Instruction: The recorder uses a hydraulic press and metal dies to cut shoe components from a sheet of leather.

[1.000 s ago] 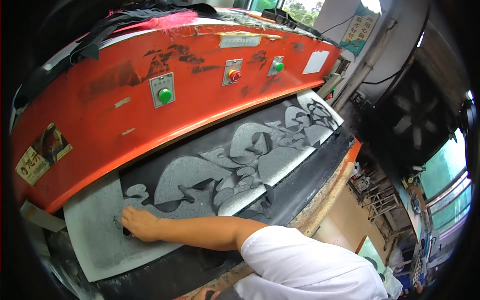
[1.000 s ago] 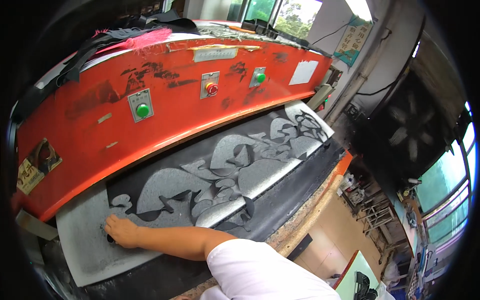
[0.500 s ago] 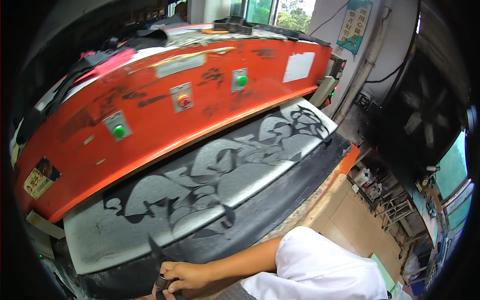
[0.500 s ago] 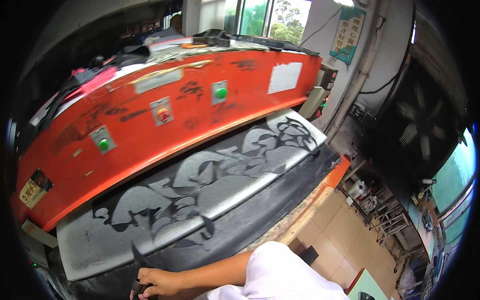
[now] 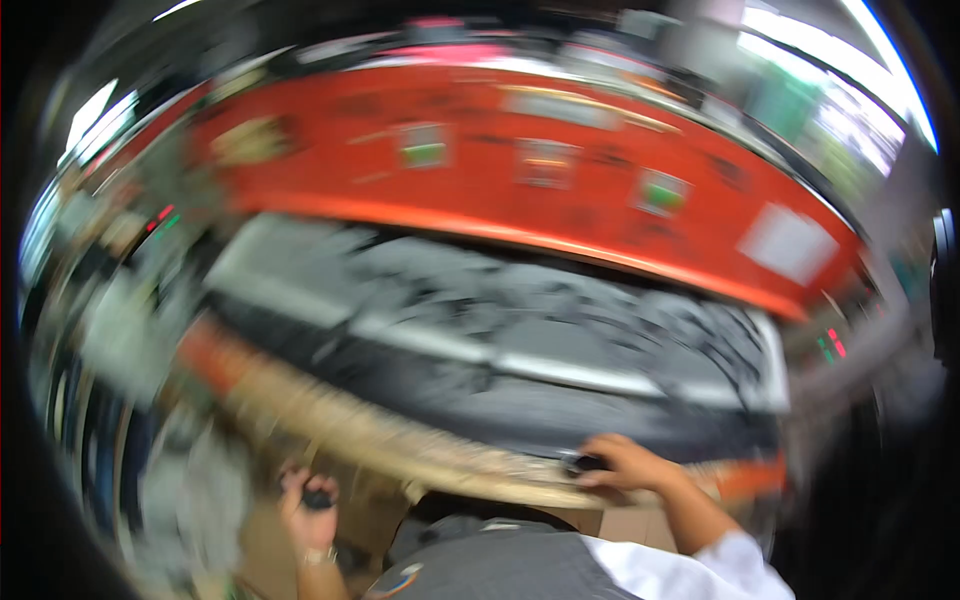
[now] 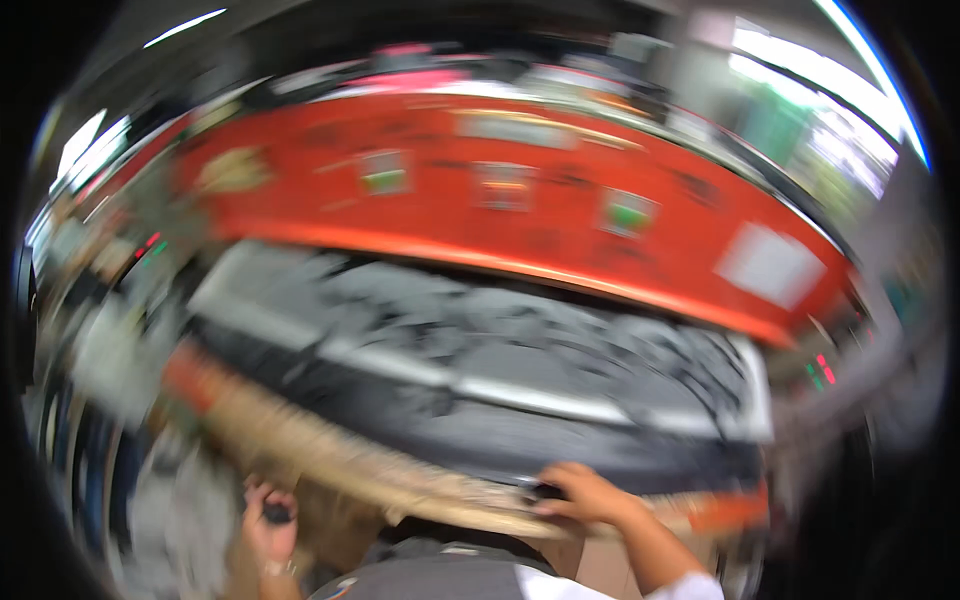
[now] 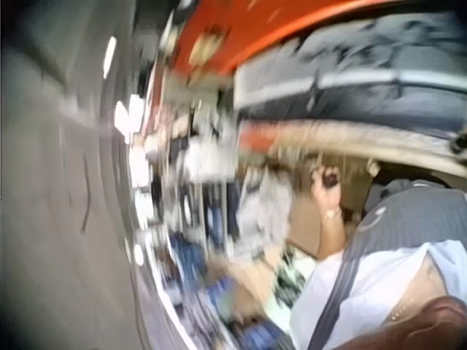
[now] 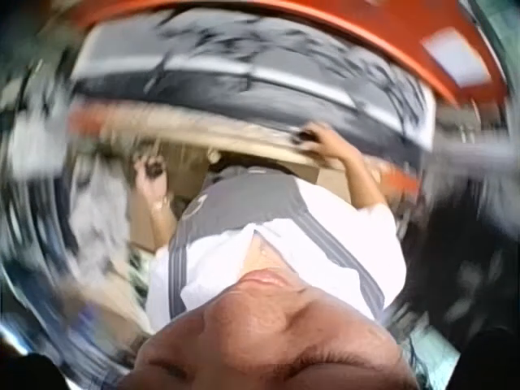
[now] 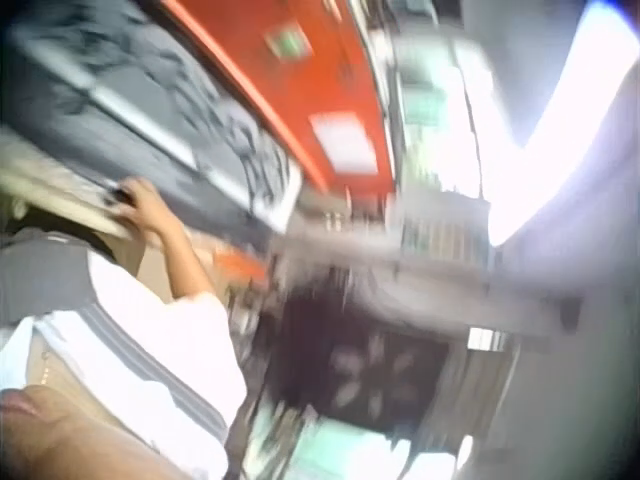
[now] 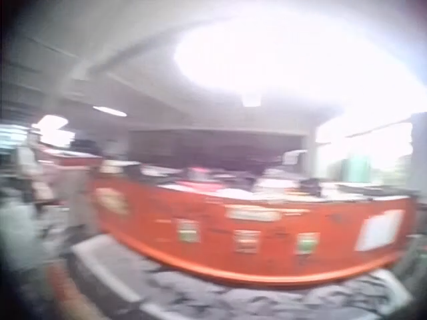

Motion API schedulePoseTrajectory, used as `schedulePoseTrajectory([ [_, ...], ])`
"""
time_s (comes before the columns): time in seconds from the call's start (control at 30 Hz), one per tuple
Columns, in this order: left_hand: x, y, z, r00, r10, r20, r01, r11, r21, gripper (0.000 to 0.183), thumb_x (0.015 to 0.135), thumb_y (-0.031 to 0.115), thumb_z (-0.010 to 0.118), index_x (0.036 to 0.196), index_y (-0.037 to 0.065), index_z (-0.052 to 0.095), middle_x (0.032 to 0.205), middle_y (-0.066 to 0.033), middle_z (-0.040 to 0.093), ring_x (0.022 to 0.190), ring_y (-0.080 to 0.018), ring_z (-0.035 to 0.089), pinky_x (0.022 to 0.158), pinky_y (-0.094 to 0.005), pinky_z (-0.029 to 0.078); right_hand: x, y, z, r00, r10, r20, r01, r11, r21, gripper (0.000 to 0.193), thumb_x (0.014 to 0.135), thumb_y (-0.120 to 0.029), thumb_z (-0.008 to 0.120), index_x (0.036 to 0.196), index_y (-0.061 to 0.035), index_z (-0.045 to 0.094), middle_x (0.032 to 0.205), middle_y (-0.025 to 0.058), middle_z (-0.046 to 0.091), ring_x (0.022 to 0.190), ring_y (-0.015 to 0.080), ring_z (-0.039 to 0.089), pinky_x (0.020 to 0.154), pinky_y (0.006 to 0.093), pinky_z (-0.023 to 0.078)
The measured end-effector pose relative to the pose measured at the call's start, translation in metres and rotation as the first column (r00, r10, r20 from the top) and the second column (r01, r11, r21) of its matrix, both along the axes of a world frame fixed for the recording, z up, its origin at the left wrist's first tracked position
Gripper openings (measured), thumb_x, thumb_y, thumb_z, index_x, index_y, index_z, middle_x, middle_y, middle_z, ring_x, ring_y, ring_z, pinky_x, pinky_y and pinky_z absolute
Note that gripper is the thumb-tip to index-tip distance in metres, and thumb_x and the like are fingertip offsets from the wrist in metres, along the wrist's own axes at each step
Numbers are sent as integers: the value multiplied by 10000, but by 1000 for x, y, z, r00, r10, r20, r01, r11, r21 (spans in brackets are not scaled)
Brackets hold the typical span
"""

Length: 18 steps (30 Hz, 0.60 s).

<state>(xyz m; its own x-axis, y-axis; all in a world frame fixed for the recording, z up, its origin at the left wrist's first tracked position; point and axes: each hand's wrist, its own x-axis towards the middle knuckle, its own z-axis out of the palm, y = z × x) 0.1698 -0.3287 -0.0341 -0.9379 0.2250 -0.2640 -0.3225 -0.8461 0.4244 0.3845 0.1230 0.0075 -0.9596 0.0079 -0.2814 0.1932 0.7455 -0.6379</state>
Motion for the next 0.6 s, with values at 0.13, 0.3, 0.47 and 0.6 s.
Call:
schedulePoseTrajectory([
  [0.13, 48, 15, -60, 971, -67, 227, 3, 963, 270, 214, 855, 173, 657, 1060, 134, 611, 795, -21, 524, 720, -169, 488, 794, -417, 456, 202, 194, 9, 947, -317, 49, 321, 931, -176, 612, 840, -149, 701, 1382, -4, 458, 1364, 145, 513, 1271, 290, 480, 1054, 377, 380],
  [0.3, 173, -26, -151, 715, 434, 547, -525, 851, 10, 150, 836, 256, 663, 893, 131, 603, 764, -41, 548, 695, -227, 519, 737, -454, 458, 29, 396, 13, 996, -54, -71, 89, 705, 704, 544, 820, -84, 513, 1353, -187, 554, 1426, 193, 465, 1315, 344, 442, 1106, 397, 373],
  [0.47, 311, -93, -153, 183, 871, 456, -936, 296, -190, 229, 911, 359, 521, 972, 149, 590, 905, -63, 632, 865, -278, 606, 818, -567, 470, -223, 385, 18, 974, 190, -127, -35, 674, 738, 516, 844, -108, 526, 1360, -138, 529, 1420, 208, 466, 1302, 349, 456, 1097, 402, 378],
  [0.6, 399, -213, -103, 23, 917, 397, -930, 165, -328, 815, 751, 712, 540, 1367, 182, 472, 1441, -123, 439, 1314, -410, 351, 1045, -730, 98, -259, 370, -4, 969, 132, -207, 54, 708, 704, 504, 863, -128, 537, 1365, -99, 508, 1415, 220, 467, 1291, 352, 467, 1091, 407, 382],
])
